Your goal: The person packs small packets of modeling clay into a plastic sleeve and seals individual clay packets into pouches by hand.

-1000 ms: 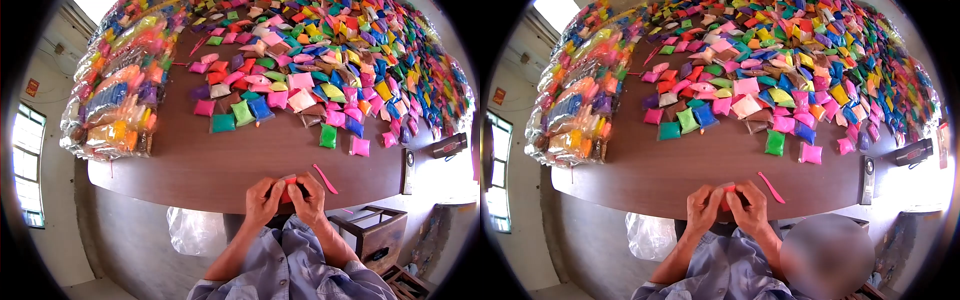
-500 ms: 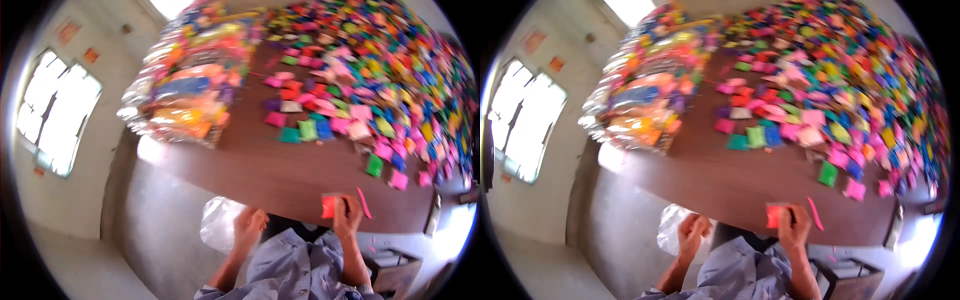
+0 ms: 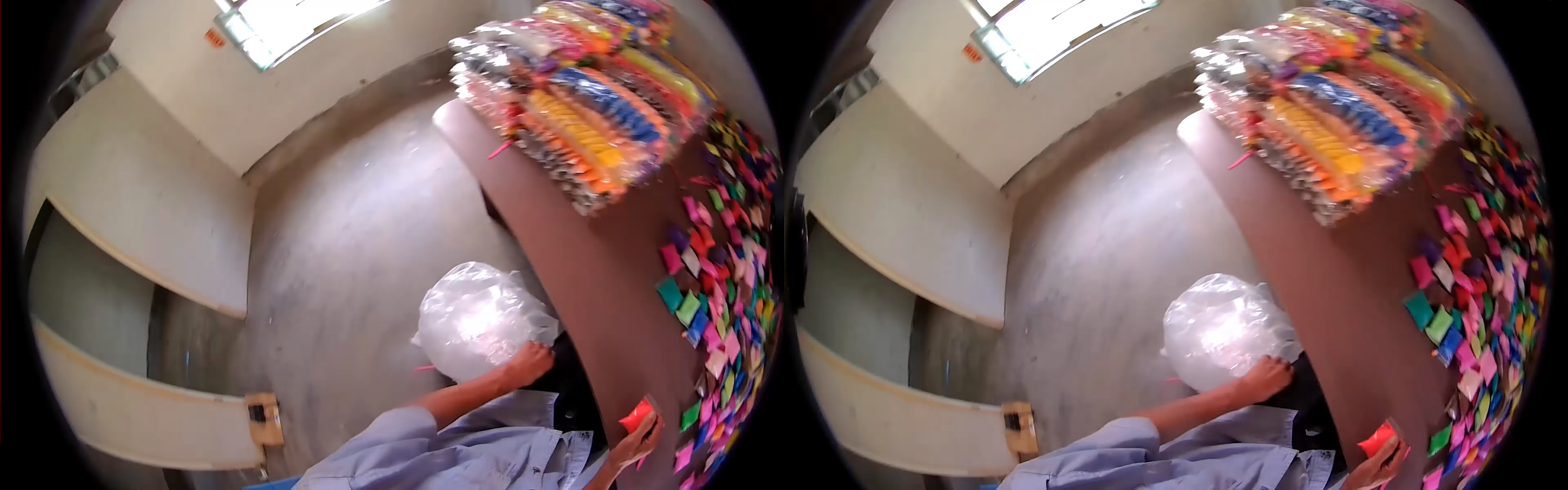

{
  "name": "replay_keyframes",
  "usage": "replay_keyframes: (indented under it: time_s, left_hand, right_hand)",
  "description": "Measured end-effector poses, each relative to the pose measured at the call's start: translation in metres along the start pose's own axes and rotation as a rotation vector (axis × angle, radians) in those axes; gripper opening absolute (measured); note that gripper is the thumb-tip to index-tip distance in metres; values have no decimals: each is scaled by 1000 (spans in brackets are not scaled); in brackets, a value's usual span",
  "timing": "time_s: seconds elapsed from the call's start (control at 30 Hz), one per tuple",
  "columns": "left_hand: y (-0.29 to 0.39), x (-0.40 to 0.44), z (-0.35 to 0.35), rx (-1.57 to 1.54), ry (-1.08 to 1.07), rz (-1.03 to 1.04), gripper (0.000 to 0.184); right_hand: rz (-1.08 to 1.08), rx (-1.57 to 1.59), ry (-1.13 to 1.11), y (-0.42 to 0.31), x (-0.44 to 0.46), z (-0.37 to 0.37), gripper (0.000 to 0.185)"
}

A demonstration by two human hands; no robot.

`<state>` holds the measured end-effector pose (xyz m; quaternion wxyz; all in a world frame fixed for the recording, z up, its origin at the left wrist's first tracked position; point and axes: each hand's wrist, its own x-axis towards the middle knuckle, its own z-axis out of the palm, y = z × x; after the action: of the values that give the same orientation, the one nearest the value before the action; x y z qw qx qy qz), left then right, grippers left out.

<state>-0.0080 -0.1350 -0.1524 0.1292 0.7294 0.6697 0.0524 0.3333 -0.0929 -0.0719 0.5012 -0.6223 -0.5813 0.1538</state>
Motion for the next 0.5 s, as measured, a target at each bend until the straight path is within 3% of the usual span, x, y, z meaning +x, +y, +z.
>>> replay_keyframes:
  time_s: [0.03, 0.13, 0.2, 0.23, 0.27, 0.4, 0.5]
  left_hand:
    - [9, -1, 1, 144, 107, 123, 19]
    - [42, -11, -1, 85, 64, 93, 30]
    - [56, -38, -102, -480, 35, 275, 42]
    - [71, -42, -107, -667, -65, 302, 52]
    - [81, -49, -119, -818, 25, 333, 53]
    - [80, -23, -129, -871, 254, 213, 56]
    - [71, -9, -151, -1095, 354, 156, 52]
  right_hand:
    - [-24, 10, -36, 8, 1, -1, 35]
    - [119, -4, 4, 14, 8, -2, 36]
    - [43, 40, -8, -78, 9, 7, 30]
    - [-17, 86, 14, -111, 9, 13, 28]
    - [60, 90, -1, -79, 12, 9, 30]
    - [37, 96, -167, -93, 11, 24, 29]
    - [9, 121, -286, -109, 13, 42, 29]
